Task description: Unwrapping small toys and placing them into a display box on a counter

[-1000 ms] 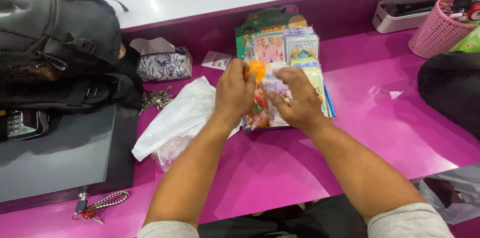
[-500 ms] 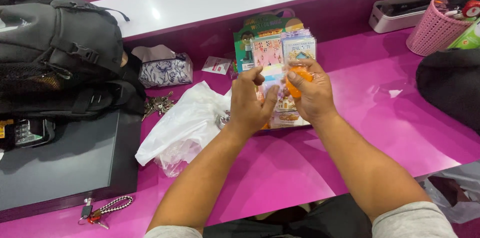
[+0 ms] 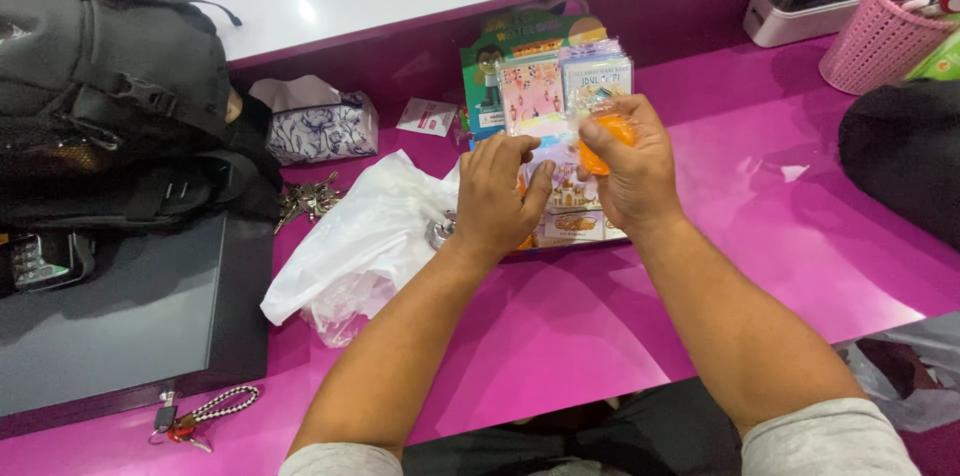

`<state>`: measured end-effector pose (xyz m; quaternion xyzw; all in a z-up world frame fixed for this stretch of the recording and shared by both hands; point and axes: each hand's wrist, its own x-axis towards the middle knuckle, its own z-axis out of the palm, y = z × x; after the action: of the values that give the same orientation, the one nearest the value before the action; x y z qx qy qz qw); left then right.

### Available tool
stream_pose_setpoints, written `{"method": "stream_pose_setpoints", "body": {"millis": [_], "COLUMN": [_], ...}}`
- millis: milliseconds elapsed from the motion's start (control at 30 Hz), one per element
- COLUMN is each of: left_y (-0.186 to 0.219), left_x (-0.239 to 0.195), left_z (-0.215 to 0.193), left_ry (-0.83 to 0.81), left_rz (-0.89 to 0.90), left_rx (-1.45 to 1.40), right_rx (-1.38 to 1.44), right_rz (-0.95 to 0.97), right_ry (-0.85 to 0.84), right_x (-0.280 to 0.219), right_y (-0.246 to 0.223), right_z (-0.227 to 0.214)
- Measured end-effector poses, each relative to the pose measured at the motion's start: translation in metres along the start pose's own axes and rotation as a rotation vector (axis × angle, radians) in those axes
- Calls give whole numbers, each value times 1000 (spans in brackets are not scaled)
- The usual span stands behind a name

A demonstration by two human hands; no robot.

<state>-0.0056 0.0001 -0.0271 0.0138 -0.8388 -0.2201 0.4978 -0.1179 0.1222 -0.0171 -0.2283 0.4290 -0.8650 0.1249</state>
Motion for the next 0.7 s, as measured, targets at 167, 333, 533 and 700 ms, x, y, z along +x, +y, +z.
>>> {"method": "stream_pose_setpoints", "body": {"millis": [167,333,533,700], "left_y": [3,3,6,3], "left_x": [1,1,1,-6], "left_z": [1,4,-6,-14], "left_ry": [6,20,29,-31], "left_rz": [17,54,90,-33], "left_rx": [-49,-121,-84,211], "right_rx": [-34,-96,-49,-76], "right_rz": [2,-7,-44,-51], "right_ry": [-9,12,-21,2], "right_x": [-4,0,1,1], "right_y": [1,0,4,9], "right_z": [2,-5,-4,-6]}}
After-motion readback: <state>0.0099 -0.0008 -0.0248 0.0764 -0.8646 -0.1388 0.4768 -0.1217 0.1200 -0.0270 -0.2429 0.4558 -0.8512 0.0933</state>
